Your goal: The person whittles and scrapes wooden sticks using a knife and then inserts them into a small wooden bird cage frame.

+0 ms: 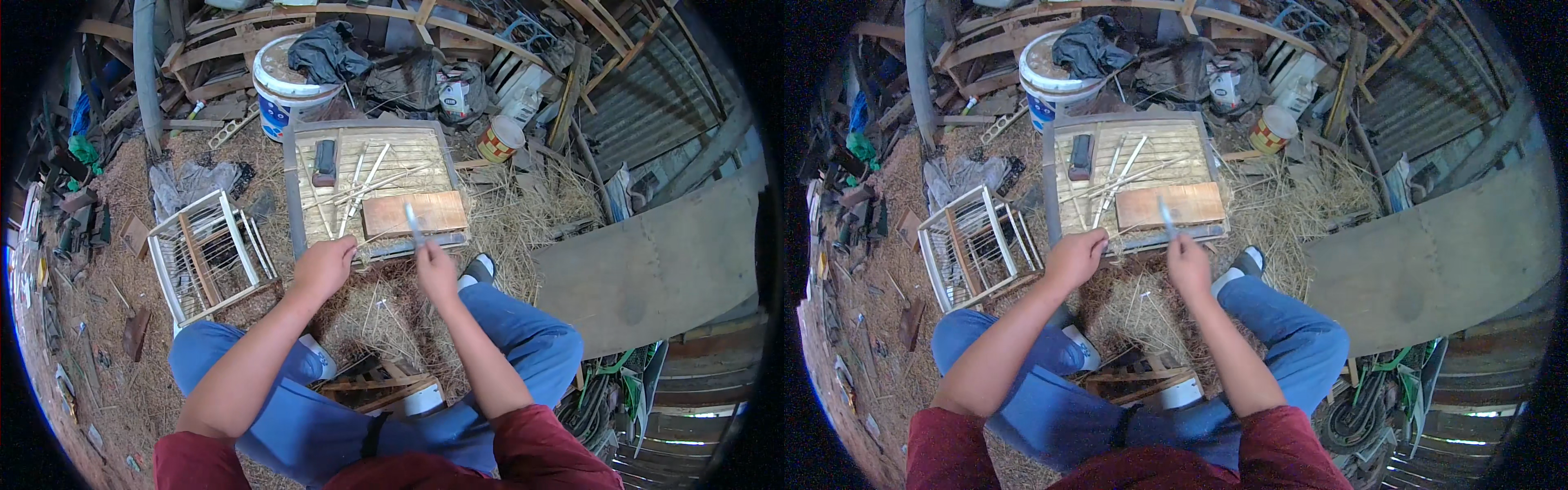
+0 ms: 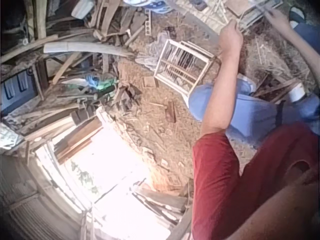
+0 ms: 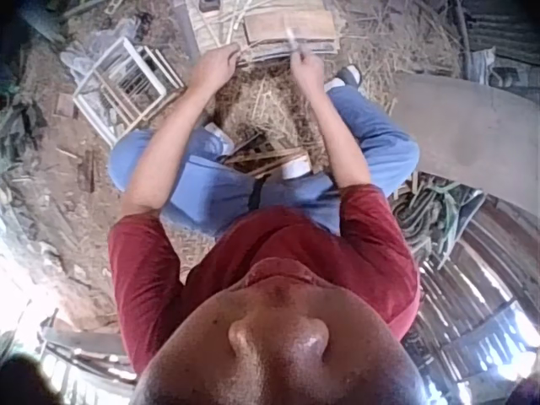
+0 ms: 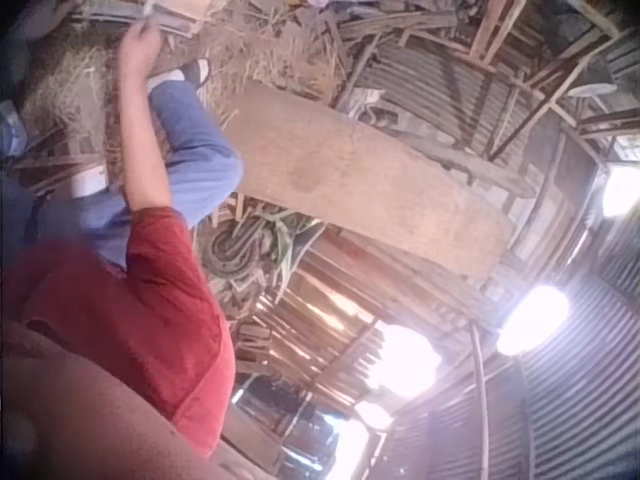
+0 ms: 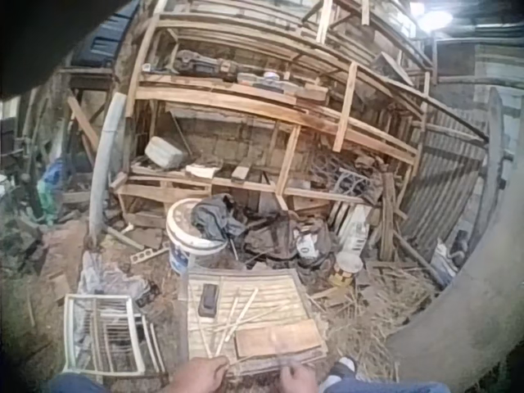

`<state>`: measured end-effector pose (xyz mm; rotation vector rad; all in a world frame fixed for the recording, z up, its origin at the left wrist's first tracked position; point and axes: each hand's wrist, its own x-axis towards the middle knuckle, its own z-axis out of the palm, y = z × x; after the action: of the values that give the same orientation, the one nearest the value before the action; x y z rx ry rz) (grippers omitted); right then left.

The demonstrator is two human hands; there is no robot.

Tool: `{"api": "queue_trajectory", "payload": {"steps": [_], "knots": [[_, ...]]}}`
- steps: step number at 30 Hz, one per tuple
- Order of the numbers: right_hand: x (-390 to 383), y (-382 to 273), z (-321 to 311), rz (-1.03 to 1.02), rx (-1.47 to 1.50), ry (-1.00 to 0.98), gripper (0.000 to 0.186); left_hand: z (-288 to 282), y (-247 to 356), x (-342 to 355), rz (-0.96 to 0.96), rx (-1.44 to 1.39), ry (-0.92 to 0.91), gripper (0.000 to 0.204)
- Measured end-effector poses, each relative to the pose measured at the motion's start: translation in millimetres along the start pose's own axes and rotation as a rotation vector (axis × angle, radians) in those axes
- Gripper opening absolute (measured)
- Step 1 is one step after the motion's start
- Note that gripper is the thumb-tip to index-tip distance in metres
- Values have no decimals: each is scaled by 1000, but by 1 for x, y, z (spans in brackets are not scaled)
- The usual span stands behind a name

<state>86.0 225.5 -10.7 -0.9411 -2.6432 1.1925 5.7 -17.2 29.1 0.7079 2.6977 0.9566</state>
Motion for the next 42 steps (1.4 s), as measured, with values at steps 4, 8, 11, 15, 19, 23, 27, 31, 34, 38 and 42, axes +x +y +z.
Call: {"api": "queue_trajectory", "payload": {"steps": [4,8,11,15,19,23,27,31,34,38,42], "knots": [[0,2,1,-173,-79,-45,37,1,-5,1,20,-3,2,17],[-3,-7,1,-113,49,45,33,-1,0,0,-12,3,-18,17],[-18,-7,8,-144,-38,-63,34,1,-1,1,7,-20,-4,17],[8,2,-8,-56,73,71,33,5,-1,4,23,-66,14,17],[-23,1,17,-238,31,4,30,5,-6,6,10,-37,-4,16],[7,1,-5,-102,106,69,33,0,-1,8,3,-58,-37,16],[-33,-7,21,-266,5,27,34,2,-2,7,-4,-33,-21,16],[-2,13,7,-79,180,42,35,3,2,9,18,-86,-11,18],[-44,-20,23,-189,-82,-109,32,3,-2,7,0,-83,5,18],[-15,-10,13,-178,160,48,29,-2,3,12,-14,-71,-40,19],[-54,-30,31,-262,10,-51,31,4,-4,9,-25,-78,-33,20]]}}
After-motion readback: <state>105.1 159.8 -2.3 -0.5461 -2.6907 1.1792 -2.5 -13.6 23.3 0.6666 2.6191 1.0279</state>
